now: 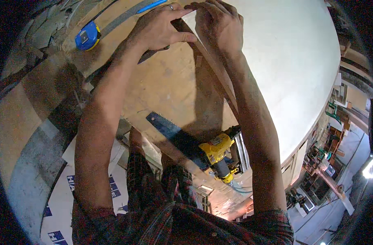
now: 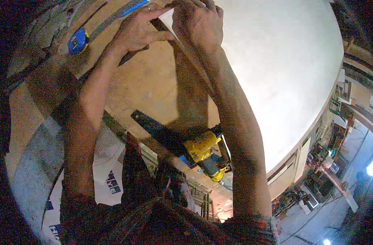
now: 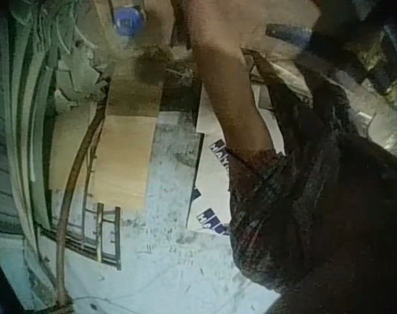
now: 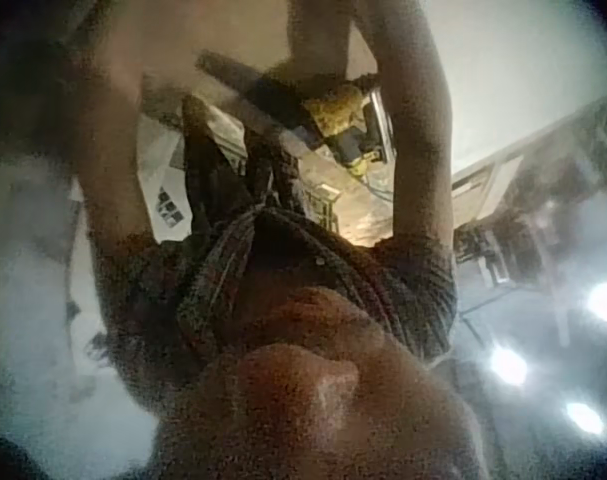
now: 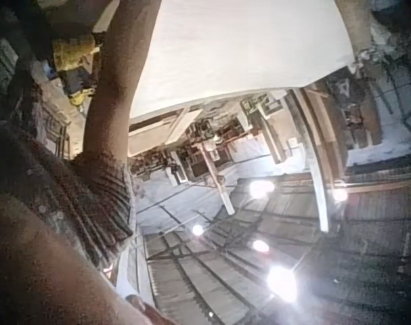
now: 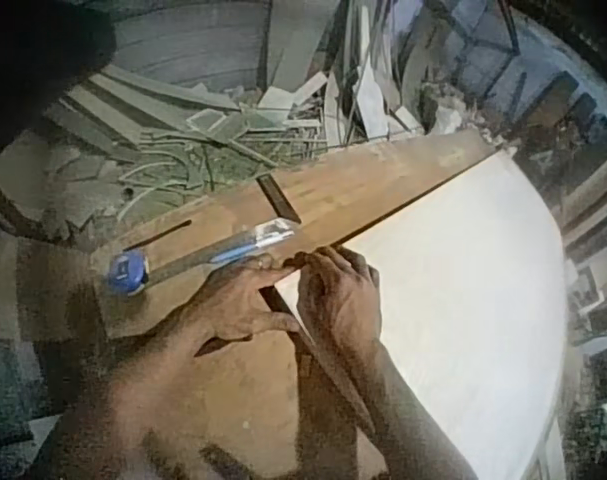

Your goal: The person uses a pneumatic brad nailer to fasten a sheet of plywood to a wooden frame on a workbench while another person helps hold the board in place.

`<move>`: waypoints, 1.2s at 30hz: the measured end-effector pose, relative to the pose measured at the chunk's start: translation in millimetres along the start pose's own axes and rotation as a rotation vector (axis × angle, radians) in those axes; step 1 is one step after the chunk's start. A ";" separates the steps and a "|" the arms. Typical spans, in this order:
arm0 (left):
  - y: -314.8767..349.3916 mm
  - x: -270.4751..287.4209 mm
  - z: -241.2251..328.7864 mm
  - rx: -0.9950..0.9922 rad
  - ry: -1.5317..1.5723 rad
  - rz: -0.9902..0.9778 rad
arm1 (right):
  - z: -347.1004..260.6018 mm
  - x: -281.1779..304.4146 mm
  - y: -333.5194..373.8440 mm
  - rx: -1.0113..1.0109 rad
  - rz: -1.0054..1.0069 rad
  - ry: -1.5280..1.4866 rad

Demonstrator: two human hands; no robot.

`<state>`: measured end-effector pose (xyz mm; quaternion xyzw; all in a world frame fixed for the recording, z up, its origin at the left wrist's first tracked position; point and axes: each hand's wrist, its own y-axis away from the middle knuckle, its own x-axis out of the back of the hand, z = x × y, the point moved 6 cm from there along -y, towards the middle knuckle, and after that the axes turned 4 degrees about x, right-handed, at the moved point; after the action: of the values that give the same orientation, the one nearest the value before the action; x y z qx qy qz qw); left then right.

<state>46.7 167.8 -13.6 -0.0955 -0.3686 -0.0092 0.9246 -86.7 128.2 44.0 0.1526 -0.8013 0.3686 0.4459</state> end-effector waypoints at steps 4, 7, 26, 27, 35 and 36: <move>-0.8 -1.6 -3.5 0.088 -0.045 -0.058 | 1.2 0.4 2.1 0.029 0.018 0.020; 1.1 -2.7 -11.9 0.147 -0.063 -0.186 | 1.0 1.6 1.7 0.035 -0.008 -0.019; 1.2 1.6 -13.7 -0.048 0.018 0.029 | 31.7 -15.4 -2.9 0.247 -0.040 0.089; -0.8 0.6 -12.9 -0.054 0.019 0.039 | 40.2 -11.1 -5.0 0.255 -0.038 0.096; 4.4 -0.7 -24.3 -0.006 0.156 0.058 | 18.8 -10.3 -25.7 0.312 -0.056 -0.281; 5.5 -2.4 -29.2 0.000 0.200 0.085 | 18.8 -12.9 -26.2 0.220 -0.127 -0.311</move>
<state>65.2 167.8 -36.9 -0.1095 -0.2702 0.0204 0.9564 -75.8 95.6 39.0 0.3059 -0.8041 0.3970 0.3198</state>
